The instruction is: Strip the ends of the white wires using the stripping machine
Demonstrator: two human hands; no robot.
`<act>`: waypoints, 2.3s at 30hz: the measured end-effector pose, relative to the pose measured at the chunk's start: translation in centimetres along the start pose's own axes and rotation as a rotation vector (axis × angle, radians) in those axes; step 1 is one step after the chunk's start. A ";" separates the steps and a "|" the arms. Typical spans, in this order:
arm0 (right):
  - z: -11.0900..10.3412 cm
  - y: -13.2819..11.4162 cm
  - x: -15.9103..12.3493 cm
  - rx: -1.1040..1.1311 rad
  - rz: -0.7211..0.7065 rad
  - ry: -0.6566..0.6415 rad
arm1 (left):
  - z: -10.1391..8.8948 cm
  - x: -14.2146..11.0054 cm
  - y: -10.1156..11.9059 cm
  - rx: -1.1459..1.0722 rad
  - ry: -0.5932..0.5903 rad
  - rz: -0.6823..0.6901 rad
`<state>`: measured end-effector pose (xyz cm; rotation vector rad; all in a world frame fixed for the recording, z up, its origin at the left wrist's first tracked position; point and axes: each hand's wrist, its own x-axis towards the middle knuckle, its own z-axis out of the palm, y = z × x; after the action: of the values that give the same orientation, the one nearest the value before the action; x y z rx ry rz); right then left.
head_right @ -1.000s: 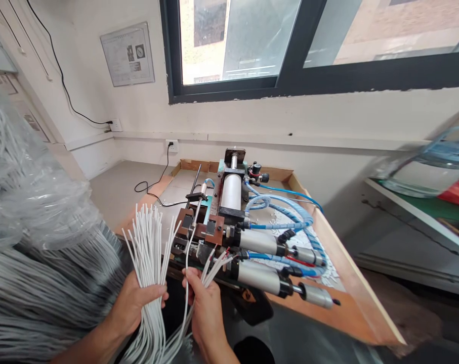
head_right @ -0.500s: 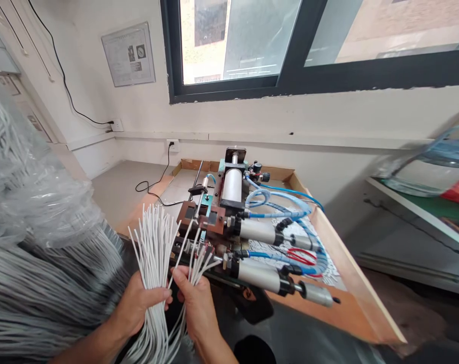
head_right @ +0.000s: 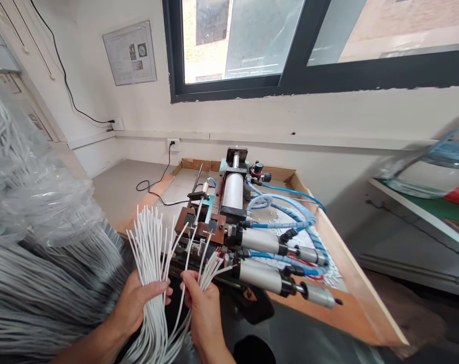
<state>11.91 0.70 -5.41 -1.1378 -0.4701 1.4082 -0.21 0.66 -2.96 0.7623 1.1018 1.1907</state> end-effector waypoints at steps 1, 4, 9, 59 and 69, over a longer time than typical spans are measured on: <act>0.0 0.0 0.0 0.002 0.004 0.003 | 0.0 0.0 0.0 -0.002 0.003 -0.004; 0.0 -0.2 0.3 0.016 0.026 -0.030 | 0.1 0.0 0.1 -0.016 0.012 -0.021; 0.4 -0.4 0.7 0.046 0.194 -0.282 | 0.2 -0.2 0.0 -0.014 -0.023 -0.018; 0.6 -0.3 0.6 0.153 -0.023 -0.055 | 0.8 1.3 2.5 -0.159 0.108 0.050; 1.3 -0.9 1.3 0.355 0.087 -0.003 | 1.6 1.4 3.1 -0.144 0.067 0.041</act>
<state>11.57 2.54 -4.61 -0.8755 -0.1631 1.4985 0.25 2.89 0.00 0.6406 1.0465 1.3239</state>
